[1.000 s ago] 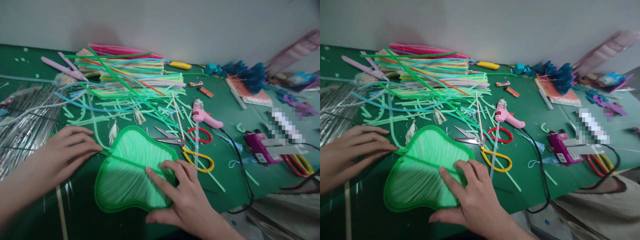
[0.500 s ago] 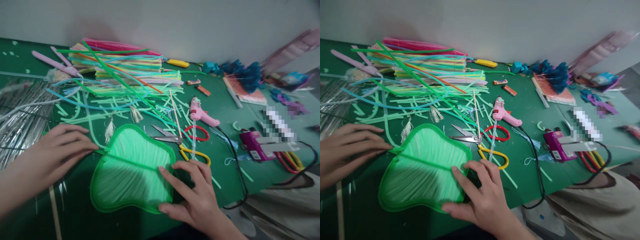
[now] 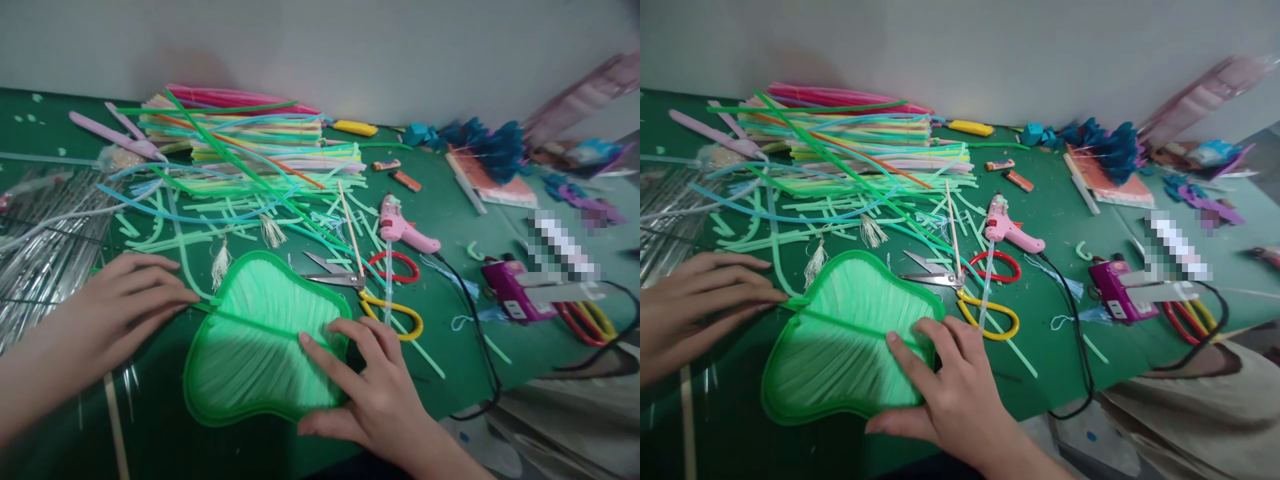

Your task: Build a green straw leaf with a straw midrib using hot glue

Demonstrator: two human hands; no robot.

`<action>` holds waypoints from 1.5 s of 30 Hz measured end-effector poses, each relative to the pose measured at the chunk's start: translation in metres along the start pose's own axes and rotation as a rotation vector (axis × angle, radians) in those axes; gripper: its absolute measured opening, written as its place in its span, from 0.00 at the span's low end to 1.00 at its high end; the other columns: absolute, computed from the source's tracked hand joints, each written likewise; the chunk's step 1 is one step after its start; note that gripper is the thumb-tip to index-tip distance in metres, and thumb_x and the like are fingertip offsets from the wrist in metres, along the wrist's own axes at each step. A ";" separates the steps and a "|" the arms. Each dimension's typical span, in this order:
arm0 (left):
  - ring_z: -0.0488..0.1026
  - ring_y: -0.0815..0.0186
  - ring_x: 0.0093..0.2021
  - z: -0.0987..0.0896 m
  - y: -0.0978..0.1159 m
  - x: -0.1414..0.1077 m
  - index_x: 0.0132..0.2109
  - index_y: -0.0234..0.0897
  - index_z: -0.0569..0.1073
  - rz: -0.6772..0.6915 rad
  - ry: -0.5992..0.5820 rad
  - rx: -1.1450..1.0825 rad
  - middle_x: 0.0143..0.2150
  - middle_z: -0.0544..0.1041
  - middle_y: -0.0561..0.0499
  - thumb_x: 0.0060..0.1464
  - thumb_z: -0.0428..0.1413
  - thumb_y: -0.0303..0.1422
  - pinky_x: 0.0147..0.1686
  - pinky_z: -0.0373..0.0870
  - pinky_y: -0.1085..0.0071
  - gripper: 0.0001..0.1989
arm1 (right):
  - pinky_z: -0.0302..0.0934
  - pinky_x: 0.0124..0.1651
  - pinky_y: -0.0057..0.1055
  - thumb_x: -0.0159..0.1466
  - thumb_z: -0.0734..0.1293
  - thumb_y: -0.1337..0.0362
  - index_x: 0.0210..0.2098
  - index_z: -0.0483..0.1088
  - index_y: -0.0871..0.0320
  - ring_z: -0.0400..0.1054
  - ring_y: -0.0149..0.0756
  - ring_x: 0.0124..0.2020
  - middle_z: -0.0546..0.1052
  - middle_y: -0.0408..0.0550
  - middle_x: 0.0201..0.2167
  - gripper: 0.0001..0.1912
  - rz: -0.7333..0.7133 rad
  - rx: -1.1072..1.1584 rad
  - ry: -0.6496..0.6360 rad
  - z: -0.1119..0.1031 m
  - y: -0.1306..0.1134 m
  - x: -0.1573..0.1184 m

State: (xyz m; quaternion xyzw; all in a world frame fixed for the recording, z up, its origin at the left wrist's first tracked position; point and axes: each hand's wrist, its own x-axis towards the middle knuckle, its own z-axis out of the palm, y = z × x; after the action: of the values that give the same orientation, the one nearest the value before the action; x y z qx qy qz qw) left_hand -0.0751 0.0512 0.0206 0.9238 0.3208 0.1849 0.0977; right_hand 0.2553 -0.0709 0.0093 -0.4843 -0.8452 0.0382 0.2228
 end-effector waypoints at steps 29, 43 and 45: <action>0.68 0.60 0.52 0.000 0.002 -0.005 0.48 0.50 0.75 -0.052 -0.023 -0.005 0.42 0.78 0.54 0.62 0.49 0.30 0.49 0.65 0.65 0.13 | 0.59 0.55 0.51 0.50 0.62 0.28 0.57 0.72 0.50 0.60 0.53 0.53 0.67 0.57 0.52 0.46 0.010 0.018 -0.018 0.012 -0.013 0.023; 0.65 0.59 0.56 0.004 -0.002 -0.013 0.50 0.51 0.74 -0.097 -0.054 -0.010 0.44 0.77 0.53 0.63 0.48 0.30 0.51 0.66 0.62 0.14 | 0.60 0.53 0.52 0.51 0.62 0.27 0.58 0.71 0.49 0.62 0.54 0.53 0.67 0.58 0.52 0.46 -0.002 0.014 -0.027 0.018 -0.016 0.030; 0.65 0.59 0.55 0.004 -0.002 -0.013 0.50 0.50 0.74 -0.098 -0.057 -0.013 0.45 0.77 0.53 0.63 0.49 0.30 0.51 0.66 0.62 0.14 | 0.60 0.53 0.52 0.51 0.61 0.27 0.59 0.70 0.48 0.62 0.55 0.53 0.67 0.58 0.52 0.46 0.003 0.015 -0.046 0.019 -0.016 0.030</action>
State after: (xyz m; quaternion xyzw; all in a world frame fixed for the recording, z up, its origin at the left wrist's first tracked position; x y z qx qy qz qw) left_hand -0.0841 0.0444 0.0125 0.9111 0.3616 0.1557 0.1219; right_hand 0.2219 -0.0517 0.0066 -0.4828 -0.8491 0.0558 0.2068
